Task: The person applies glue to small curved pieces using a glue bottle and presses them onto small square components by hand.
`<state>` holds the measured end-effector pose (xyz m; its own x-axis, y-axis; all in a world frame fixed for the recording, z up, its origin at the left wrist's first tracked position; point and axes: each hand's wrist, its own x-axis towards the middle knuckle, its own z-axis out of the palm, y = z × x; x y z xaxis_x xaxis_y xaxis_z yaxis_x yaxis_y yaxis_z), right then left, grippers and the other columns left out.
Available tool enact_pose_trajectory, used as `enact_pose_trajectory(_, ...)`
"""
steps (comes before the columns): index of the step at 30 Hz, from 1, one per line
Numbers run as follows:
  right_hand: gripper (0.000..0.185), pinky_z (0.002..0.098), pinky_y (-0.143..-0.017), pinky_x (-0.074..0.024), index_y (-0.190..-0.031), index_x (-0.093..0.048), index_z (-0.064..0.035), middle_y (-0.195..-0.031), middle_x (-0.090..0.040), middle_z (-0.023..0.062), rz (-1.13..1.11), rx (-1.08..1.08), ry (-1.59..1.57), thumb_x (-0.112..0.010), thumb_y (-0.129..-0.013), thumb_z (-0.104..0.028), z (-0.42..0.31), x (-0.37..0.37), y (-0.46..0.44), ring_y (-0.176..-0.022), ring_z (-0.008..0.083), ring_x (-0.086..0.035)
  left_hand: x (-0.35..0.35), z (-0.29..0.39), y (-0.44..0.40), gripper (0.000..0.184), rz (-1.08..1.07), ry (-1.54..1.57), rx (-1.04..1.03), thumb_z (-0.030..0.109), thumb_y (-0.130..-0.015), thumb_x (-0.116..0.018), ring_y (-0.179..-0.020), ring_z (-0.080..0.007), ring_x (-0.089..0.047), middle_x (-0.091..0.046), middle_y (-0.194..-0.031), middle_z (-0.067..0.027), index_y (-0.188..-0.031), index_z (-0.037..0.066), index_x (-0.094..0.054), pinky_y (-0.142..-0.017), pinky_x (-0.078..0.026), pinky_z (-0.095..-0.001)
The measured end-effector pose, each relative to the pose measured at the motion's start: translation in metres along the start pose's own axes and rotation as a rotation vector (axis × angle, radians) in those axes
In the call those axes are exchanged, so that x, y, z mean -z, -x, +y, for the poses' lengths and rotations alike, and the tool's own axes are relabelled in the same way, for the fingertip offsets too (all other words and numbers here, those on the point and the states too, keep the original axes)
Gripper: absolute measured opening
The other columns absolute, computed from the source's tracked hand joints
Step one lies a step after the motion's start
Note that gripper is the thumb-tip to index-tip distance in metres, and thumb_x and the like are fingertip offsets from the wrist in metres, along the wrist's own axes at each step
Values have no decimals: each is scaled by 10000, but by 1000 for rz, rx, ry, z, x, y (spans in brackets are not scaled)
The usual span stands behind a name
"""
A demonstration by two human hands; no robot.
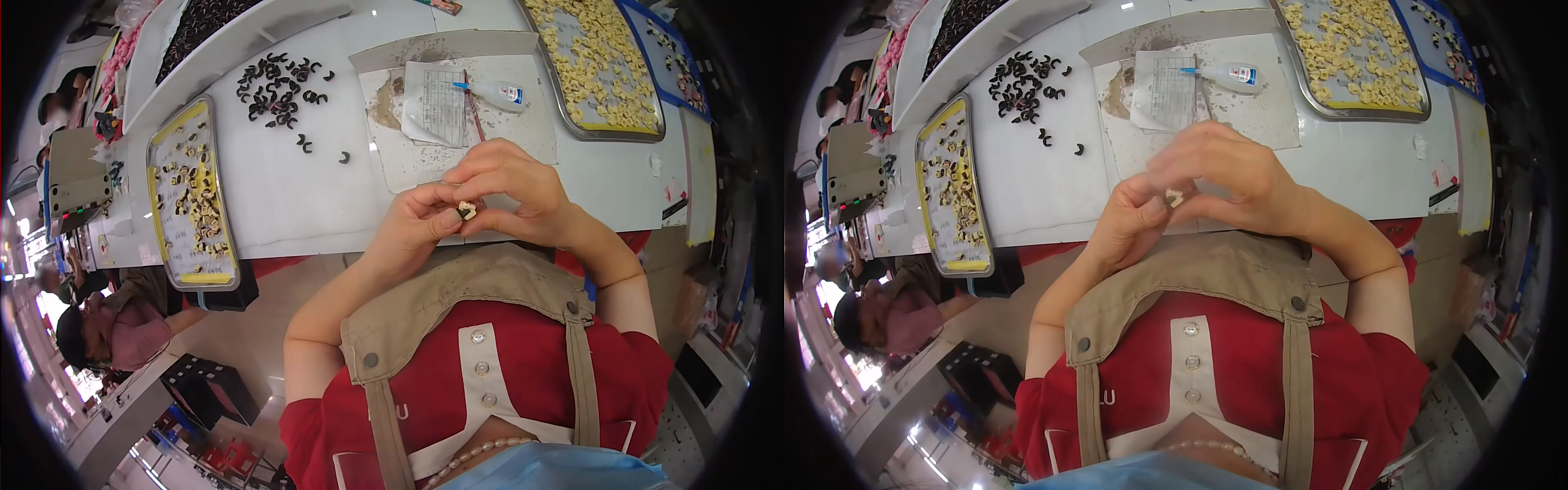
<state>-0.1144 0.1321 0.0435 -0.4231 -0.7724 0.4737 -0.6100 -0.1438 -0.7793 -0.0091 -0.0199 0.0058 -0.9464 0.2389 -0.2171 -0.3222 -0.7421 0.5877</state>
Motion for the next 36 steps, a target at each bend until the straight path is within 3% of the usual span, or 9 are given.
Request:
enact_pose_trajectory(6,269,345,-765,-459,-842,-616,-39,-940,-608,61,-103,-17,-32,-742,-607,-68,1,16,10,-872,239,-559,-11,9,-1,256,-22,-150,60,82,-786,-654,-876,-117,-552,-594,-950,-52,-1022,14,-582,-813,-435,-262)
enact_pose_trajectory(9,257,345,-749,-468,-822,-617,-41,-912,-611,63,-115,39,-6,-739,-596,-52,-4,21,10,-867,238,-559,-11,12,-6,275,-135,-431,-73,70,-776,-664,-867,-112,-547,-593,-940,-56,-1026,0,-575,-793,-435,-247)
enact_pose_trajectory(12,252,334,-731,-475,-811,-617,-42,-884,-610,61,-160,36,-81,-741,-592,-39,-7,19,10,-864,236,-561,-14,14,-8,267,-188,-461,-101,85,-772,-674,-860,-115,-538,-585,-943,-50,-1004,-6,-577,-784,-429,-246)
enact_pose_trajectory(15,262,322,-719,-478,-803,-614,-32,-882,-608,71,-108,15,-55,-750,-579,-32,-2,12,16,-854,236,-567,-13,8,-2,264,-108,-259,42,124,-799,-653,-899,-129,-543,-576,-984,-50,-1014,-2,-562,-810,-436,-272)
enact_pose_trajectory(18,317,319,-700,-481,-871,-601,-26,-880,-607,88,25,35,-37,-752,-593,-20,0,4,14,-837,243,-575,-18,-3,-1,288,22,39,51,190,-836,-612,-947,-155,-546,-569,-1019,-66,-1043,3,-540,-863,-427,-314)
enact_pose_trajectory(21,363,319,-674,-483,-958,-573,-22,-875,-606,106,142,9,-75,-738,-634,-18,-5,-7,13,-807,252,-585,-31,-2,-2,330,-59,201,-11,252,-863,-566,-1017,-181,-530,-564,-1050,-89,-1083,10,-520,-923,-398,-353)
enact_pose_trajectory(24,381,322,-665,-485,-1010,-551,-24,-876,-605,114,150,151,10,-719,-668,-12,6,-12,16,-780,254,-593,-20,-8,-1,343,-71,305,40,279,-864,-558,-1057,-196,-509,-557,-1069,-95,-1076,10,-529,-951,-371,-372)
enact_pose_trajectory(30,358,326,-664,-489,-993,-561,-18,-888,-605,122,-9,83,0,-708,-667,10,3,-2,9,-758,248,-598,-19,-3,4,322,-25,287,88,277,-858,-568,-1070,-203,-506,-555,-1062,-82,-1046,17,-542,-941,-384,-377)
enact_pose_trajectory(36,396,285,-654,-495,-1020,-521,8,-889,-608,121,58,23,6,-682,-659,36,-3,-8,7,-738,196,-601,-12,-9,6,327,-70,437,32,281,-830,-605,-1084,-202,-507,-557,-1001,-50,-1022,24,-540,-940,-395,-365)
